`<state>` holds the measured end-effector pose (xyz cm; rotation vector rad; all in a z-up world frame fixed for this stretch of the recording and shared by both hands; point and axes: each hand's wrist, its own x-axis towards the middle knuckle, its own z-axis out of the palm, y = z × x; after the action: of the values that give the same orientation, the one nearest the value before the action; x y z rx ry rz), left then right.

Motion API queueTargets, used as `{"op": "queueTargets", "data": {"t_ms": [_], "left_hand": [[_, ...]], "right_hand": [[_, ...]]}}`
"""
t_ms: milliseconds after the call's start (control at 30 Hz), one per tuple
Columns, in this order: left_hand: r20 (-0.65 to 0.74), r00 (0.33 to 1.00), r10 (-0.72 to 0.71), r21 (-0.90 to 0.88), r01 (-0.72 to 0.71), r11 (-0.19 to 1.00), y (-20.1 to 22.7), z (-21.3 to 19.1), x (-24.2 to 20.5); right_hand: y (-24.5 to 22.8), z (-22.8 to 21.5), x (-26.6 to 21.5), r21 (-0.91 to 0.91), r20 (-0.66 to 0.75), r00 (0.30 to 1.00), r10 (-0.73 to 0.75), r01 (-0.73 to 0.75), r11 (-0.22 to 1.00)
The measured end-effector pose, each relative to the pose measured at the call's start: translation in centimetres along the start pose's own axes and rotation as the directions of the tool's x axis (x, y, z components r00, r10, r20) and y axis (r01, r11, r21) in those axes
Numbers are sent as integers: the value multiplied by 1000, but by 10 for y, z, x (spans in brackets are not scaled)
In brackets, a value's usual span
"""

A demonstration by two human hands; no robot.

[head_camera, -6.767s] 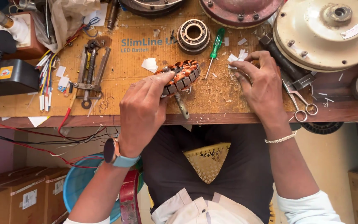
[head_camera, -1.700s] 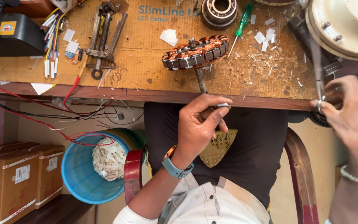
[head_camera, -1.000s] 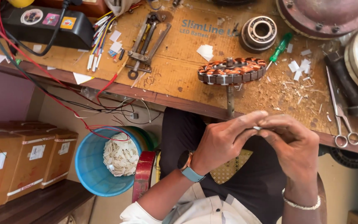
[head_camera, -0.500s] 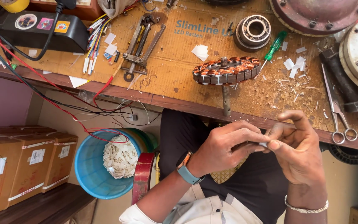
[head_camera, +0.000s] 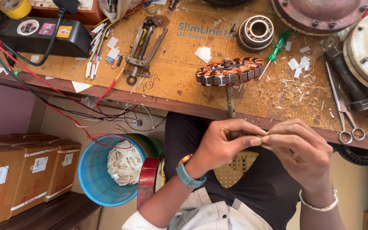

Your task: The person inserts small white plastic spacers into the slots of a motor armature, using shears to trim the spacers as needed. The person repeatedly picks up spacers, trims them, and places them into the armature slots.

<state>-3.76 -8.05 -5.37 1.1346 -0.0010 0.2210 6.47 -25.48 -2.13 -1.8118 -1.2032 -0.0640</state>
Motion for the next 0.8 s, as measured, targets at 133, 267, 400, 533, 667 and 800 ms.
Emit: {"op": "queueTargets", "data": {"t_ms": [133,267,400,533,667,800], "left_hand": [[-55,966,-254,86,258,962,19,3,-3],[-74,961,265,546,-184,818,38,1,-6],[-183,876,446,743,-174,647,52,-12,-1],[-127,823,554,876,-169,452,61,-26,9],[-67,821,566,910,-182,371,65,-35,23],[26,816,577,896,-275,348,60,-42,41]], "right_hand": [[14,10,2,134,-120,992,26,-10,991],[28,24,3,211,-312,927,207,-145,967],[34,35,23,352,-363,920,146,-10,936],[32,42,52,112,-350,936,-32,76,991],[29,48,75,-20,-353,914,-200,206,978],[30,45,82,-216,-270,909,-318,265,940]]}}
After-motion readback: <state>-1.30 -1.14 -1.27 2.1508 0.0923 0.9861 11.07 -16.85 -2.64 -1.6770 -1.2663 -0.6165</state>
